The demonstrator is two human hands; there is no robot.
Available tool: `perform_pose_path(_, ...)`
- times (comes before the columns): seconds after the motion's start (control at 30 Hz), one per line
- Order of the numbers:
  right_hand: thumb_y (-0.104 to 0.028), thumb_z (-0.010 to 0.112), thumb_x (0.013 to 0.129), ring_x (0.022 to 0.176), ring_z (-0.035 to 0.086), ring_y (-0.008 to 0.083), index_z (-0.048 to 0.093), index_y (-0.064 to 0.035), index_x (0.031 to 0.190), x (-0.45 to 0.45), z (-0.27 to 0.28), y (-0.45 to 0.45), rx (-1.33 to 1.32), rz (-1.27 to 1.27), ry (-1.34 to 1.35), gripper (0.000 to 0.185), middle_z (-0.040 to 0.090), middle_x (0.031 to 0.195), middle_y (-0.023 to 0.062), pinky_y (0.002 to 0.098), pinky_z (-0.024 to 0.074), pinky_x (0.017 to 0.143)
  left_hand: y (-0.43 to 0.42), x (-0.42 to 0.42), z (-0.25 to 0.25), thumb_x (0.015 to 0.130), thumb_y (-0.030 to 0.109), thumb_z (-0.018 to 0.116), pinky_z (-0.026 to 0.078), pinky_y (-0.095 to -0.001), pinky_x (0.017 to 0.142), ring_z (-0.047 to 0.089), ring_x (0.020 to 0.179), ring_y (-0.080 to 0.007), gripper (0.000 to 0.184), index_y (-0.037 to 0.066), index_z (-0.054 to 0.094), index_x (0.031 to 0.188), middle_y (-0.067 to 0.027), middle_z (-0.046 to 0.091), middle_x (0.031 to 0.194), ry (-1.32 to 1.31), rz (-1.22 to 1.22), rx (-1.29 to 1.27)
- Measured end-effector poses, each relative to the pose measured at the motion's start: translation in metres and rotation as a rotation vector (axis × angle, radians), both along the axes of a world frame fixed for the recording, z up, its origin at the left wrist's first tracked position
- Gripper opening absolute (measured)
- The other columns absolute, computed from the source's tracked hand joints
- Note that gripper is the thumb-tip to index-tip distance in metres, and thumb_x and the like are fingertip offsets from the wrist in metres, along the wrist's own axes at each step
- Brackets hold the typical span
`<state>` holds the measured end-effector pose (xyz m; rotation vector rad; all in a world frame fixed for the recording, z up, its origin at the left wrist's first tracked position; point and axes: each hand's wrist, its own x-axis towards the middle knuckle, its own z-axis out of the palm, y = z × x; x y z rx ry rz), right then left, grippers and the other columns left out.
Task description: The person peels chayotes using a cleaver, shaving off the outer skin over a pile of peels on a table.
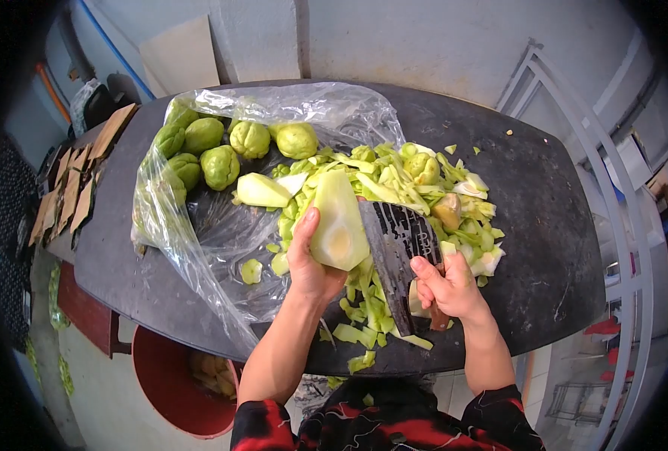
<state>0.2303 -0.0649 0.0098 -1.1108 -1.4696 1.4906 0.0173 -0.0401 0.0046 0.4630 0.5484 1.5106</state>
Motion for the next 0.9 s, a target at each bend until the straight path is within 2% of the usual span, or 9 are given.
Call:
perform_pose_path(0.13, -0.019, 0.057, 0.101, 0.042, 0.046, 0.0060, 0.052, -0.0016, 0.098, -0.002, 0.001, 0.000, 0.013, -0.003, 0.015, 0.019, 0.050, 0.054, -0.0024, 0.0249, 0.0390, 0.040, 0.000, 0.001, -0.003, 0.089, 0.046, 0.060, 0.052, -0.0362, 0.086, 0.062, 0.102, -0.0191, 0.055, 0.009, 0.055, 0.130, -0.0062, 0.064, 0.114, 0.002, 0.018, -0.011)
perform_pose_path(0.23, -0.022, 0.058, 0.101, 0.043, 0.046, 0.0075, 0.053, -0.0025, 0.093, -0.005, 0.002, -0.001, -0.009, -0.026, -0.003, 0.022, 0.045, 0.052, -0.0020, 0.0258, 0.0436, 0.042, -0.003, 0.001, -0.004, 0.089, 0.046, 0.060, 0.052, -0.0359, 0.084, 0.062, 0.099, -0.0190, 0.054, 0.010, 0.056, 0.129, -0.0050, 0.064, 0.112, -0.040, 0.002, -0.055)
perform_pose_path(0.47, -0.023, 0.058, 0.101, 0.043, 0.046, 0.0077, 0.052, -0.0035, 0.094, -0.005, -0.001, -0.002, -0.042, -0.031, 0.044, 0.021, 0.044, 0.052, -0.0015, 0.0261, 0.0433, 0.041, -0.005, 0.007, -0.014, 0.089, 0.047, 0.060, 0.052, -0.0366, 0.083, 0.062, 0.096, -0.0189, 0.053, 0.011, 0.056, 0.128, -0.0044, 0.064, 0.110, -0.079, -0.014, -0.056)
perform_pose_path(0.53, -0.022, 0.057, 0.101, 0.041, 0.046, 0.0069, 0.051, -0.0011, 0.101, -0.008, -0.004, -0.002, -0.077, -0.022, 0.113, 0.022, 0.047, 0.051, -0.0021, 0.0259, 0.0428, 0.040, -0.005, 0.006, -0.020, 0.089, 0.048, 0.059, 0.051, -0.0383, 0.086, 0.063, 0.099, -0.0205, 0.055, 0.011, 0.054, 0.129, -0.0053, 0.064, 0.112, -0.036, -0.093, -0.003)
perform_pose_path(0.67, -0.022, 0.057, 0.101, 0.042, 0.045, 0.0079, 0.050, -0.0038, 0.098, -0.008, -0.007, -0.002, -0.063, -0.017, 0.134, 0.019, 0.042, 0.052, -0.0026, 0.0261, 0.0439, 0.042, -0.007, 0.018, -0.012, 0.090, 0.050, 0.058, 0.051, -0.0399, 0.089, 0.063, 0.101, -0.0227, 0.056, 0.011, 0.053, 0.130, -0.0072, 0.064, 0.114, -0.010, -0.076, 0.019)
perform_pose_path(0.73, -0.021, 0.057, 0.101, 0.042, 0.044, 0.0078, 0.050, -0.0041, 0.097, -0.011, -0.007, -0.004, -0.067, -0.041, 0.162, 0.019, 0.041, 0.053, -0.0029, 0.0261, 0.0443, 0.042, -0.008, 0.017, -0.016, 0.090, 0.046, 0.060, 0.053, -0.0366, 0.083, 0.063, 0.096, -0.0208, 0.061, 0.006, 0.047, 0.134, -0.0088, 0.061, 0.110, -0.060, -0.129, -0.015)
perform_pose_path(0.83, -0.021, 0.056, 0.102, 0.043, 0.044, 0.0077, 0.048, -0.0049, 0.097, -0.010, -0.008, -0.001, -0.057, -0.014, 0.165, 0.018, 0.041, 0.053, -0.0026, 0.0262, 0.0444, 0.041, -0.014, 0.028, -0.008, 0.091, 0.046, 0.058, 0.053, -0.0362, 0.085, 0.063, 0.098, -0.0212, 0.061, 0.006, 0.046, 0.135, -0.0091, 0.062, 0.112, -0.008, -0.166, 0.028)
perform_pose_path(0.9, -0.021, 0.056, 0.102, 0.043, 0.045, 0.0077, 0.048, -0.0049, 0.095, -0.010, -0.007, -0.001, -0.053, -0.025, 0.182, 0.019, 0.042, 0.053, -0.0023, 0.0264, 0.0446, 0.042, -0.013, 0.024, -0.020, 0.091, 0.049, 0.056, 0.051, -0.0391, 0.089, 0.063, 0.102, -0.0234, 0.057, 0.007, 0.051, 0.130, -0.0095, 0.064, 0.112, -0.034, -0.199, 0.007)
